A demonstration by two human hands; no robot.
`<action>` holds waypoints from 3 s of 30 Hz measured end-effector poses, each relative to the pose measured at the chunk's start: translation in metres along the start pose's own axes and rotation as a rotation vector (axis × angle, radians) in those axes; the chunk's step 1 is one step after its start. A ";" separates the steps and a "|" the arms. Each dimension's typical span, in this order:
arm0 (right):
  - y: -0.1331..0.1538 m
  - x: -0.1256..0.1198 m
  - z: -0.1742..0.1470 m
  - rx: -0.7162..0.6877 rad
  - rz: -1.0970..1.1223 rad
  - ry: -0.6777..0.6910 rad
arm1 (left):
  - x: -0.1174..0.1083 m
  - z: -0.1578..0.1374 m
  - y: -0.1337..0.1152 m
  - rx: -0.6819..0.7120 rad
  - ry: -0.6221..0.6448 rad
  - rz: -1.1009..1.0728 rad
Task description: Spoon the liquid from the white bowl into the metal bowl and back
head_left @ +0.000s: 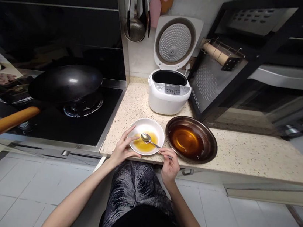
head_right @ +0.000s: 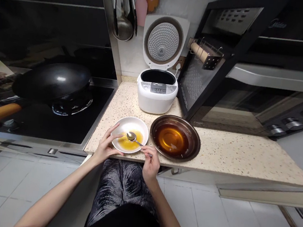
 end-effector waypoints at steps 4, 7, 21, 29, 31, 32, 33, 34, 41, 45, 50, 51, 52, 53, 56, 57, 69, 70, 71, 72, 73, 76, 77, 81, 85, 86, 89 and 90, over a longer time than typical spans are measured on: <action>0.006 -0.002 0.000 -0.002 0.006 -0.042 | -0.001 0.001 -0.002 0.013 -0.016 -0.014; 0.011 -0.005 0.002 -0.001 -0.001 -0.080 | -0.002 0.002 -0.003 0.011 -0.012 -0.027; 0.030 -0.024 0.014 0.003 0.024 -0.189 | 0.000 0.003 -0.003 -0.002 0.021 -0.051; 0.029 -0.044 0.019 0.024 -0.017 -0.292 | 0.000 0.005 -0.005 0.000 0.050 -0.077; 0.029 -0.051 0.021 0.016 -0.024 -0.314 | 0.001 0.005 -0.004 -0.001 0.059 -0.092; 0.029 -0.054 0.022 0.011 -0.033 -0.325 | 0.001 0.005 -0.004 -0.001 0.060 -0.098; 0.030 -0.058 0.023 0.005 -0.045 -0.334 | 0.001 0.005 -0.004 -0.001 0.059 -0.103; 0.031 -0.061 0.025 -0.005 -0.059 -0.341 | 0.002 0.004 -0.003 -0.001 0.057 -0.106; 0.034 -0.076 0.028 -0.098 -0.202 -0.328 | 0.003 0.003 -0.001 -0.008 0.058 -0.113; 0.036 -0.077 0.028 -0.178 -0.333 -0.230 | 0.003 0.002 -0.001 -0.020 0.066 -0.101; 0.043 -0.071 0.030 -0.335 -0.480 -0.073 | 0.004 0.002 0.001 -0.016 0.057 -0.095; 0.043 -0.070 0.030 -0.362 -0.504 -0.037 | 0.004 0.002 0.001 -0.013 0.053 -0.098; 0.043 -0.068 0.030 -0.385 -0.525 -0.001 | 0.004 0.001 0.001 -0.011 0.052 -0.097; 0.043 -0.066 0.030 -0.403 -0.545 0.038 | 0.004 0.002 0.001 -0.011 0.052 -0.094; 0.040 -0.061 0.029 -0.441 -0.587 0.148 | 0.004 0.002 0.000 -0.014 0.061 -0.080; 0.039 -0.060 0.029 -0.447 -0.597 0.178 | 0.003 0.003 -0.001 -0.014 0.064 -0.077; 0.049 -0.072 0.029 -0.352 -0.468 -0.117 | 0.002 0.005 -0.007 0.017 0.044 -0.087; 0.050 -0.074 0.028 -0.322 -0.429 -0.183 | 0.002 0.005 -0.007 0.019 0.042 -0.086; 0.050 -0.075 0.027 -0.292 -0.385 -0.240 | 0.002 0.005 -0.006 0.019 0.041 -0.084; 0.051 -0.076 0.025 -0.268 -0.336 -0.292 | 0.002 0.005 -0.006 0.019 0.040 -0.082; 0.051 -0.075 0.023 -0.247 -0.285 -0.329 | 0.002 0.005 -0.006 0.019 0.038 -0.080; 0.050 -0.067 0.019 -0.189 -0.168 -0.333 | 0.002 0.004 -0.005 0.015 0.043 -0.069; 0.049 -0.062 0.018 -0.175 -0.154 -0.304 | 0.002 0.004 -0.004 0.012 0.047 -0.066; 0.045 -0.039 0.014 -0.142 -0.140 -0.127 | 0.003 0.003 -0.003 -0.001 0.052 -0.064; 0.038 -0.021 0.011 -0.123 -0.122 -0.029 | 0.003 0.003 -0.003 0.001 0.052 -0.067; 0.036 -0.019 0.010 -0.115 -0.118 -0.022 | 0.003 0.003 -0.003 0.005 0.054 -0.065; 0.030 -0.015 0.007 -0.084 -0.111 -0.013 | 0.002 0.003 -0.004 0.009 0.060 -0.053; 0.028 -0.014 0.006 -0.074 -0.112 -0.012 | 0.002 0.003 -0.005 0.008 0.062 -0.049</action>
Point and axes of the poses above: each hand's wrist, its own z-axis towards the middle knuckle, its own x-axis out of the palm, y = z × x, the point moved 7 cm from there along z, towards the middle knuckle, and after that the axes turned 10 degrees about y, right-handed, at the moved point
